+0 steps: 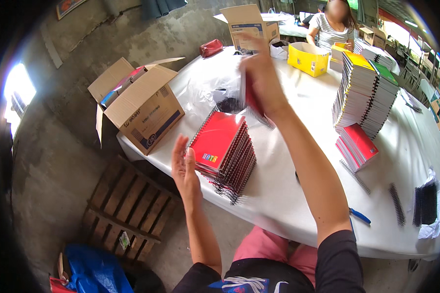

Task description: The person inserts a spiral binder into notebook pages and covers, uses a pair of pliers to cut or crimp the wire ends, and then places the completed notebook onto a stack on the table.

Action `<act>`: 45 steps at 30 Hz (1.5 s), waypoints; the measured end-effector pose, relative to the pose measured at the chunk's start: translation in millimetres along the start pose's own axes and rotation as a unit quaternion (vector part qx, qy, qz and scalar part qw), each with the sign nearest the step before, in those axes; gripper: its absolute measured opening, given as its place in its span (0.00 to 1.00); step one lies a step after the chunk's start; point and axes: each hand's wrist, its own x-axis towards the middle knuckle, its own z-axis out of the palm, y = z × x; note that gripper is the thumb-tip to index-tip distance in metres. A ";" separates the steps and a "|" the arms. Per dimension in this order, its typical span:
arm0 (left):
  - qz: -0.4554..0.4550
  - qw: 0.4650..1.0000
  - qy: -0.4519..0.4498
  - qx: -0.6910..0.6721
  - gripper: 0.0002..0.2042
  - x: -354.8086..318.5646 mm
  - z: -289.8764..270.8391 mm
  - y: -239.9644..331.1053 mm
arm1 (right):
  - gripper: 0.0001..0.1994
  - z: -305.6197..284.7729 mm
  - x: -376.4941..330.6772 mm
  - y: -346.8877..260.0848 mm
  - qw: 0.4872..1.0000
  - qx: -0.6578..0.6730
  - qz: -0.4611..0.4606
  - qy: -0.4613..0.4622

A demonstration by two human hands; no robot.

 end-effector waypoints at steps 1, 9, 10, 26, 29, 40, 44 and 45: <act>-0.010 0.999 -0.011 -0.031 0.20 -1.9 2.4 -1.0 | 0.12 15.3 -3.3 6.1 0.979 -0.169 -0.037 -0.105; 0.032 0.991 0.058 -0.115 0.31 -8.7 3.0 -2.1 | 0.27 55.3 -33.8 0.9 0.889 -0.283 -0.071 -0.353; 0.064 0.993 0.067 -0.077 0.34 -7.0 7.7 -8.1 | 0.24 38.8 -35.8 7.5 0.928 -0.254 -0.028 -0.270; 0.212 0.967 0.132 0.045 0.39 2.0 1.0 -23.2 | 0.25 -48.1 -88.5 61.3 0.885 -0.464 0.017 0.036; 0.227 0.936 0.213 0.166 0.33 -10.5 -4.8 2.6 | 0.23 -192.5 -117.2 -0.9 0.699 -0.691 0.132 0.127; 0.375 0.924 0.028 0.063 0.18 -65.6 52.0 46.9 | 0.21 -308.2 -171.9 -65.8 0.551 -0.768 0.272 0.182; 0.085 0.981 -0.170 -0.049 0.21 -119.3 100.6 44.8 | 0.19 -190.2 -176.6 -91.6 0.710 -0.600 0.258 0.265; -0.049 0.972 -0.201 -0.109 0.22 -134.3 119.6 41.4 | 0.19 -188.9 -204.5 -80.2 0.786 -0.555 0.138 0.234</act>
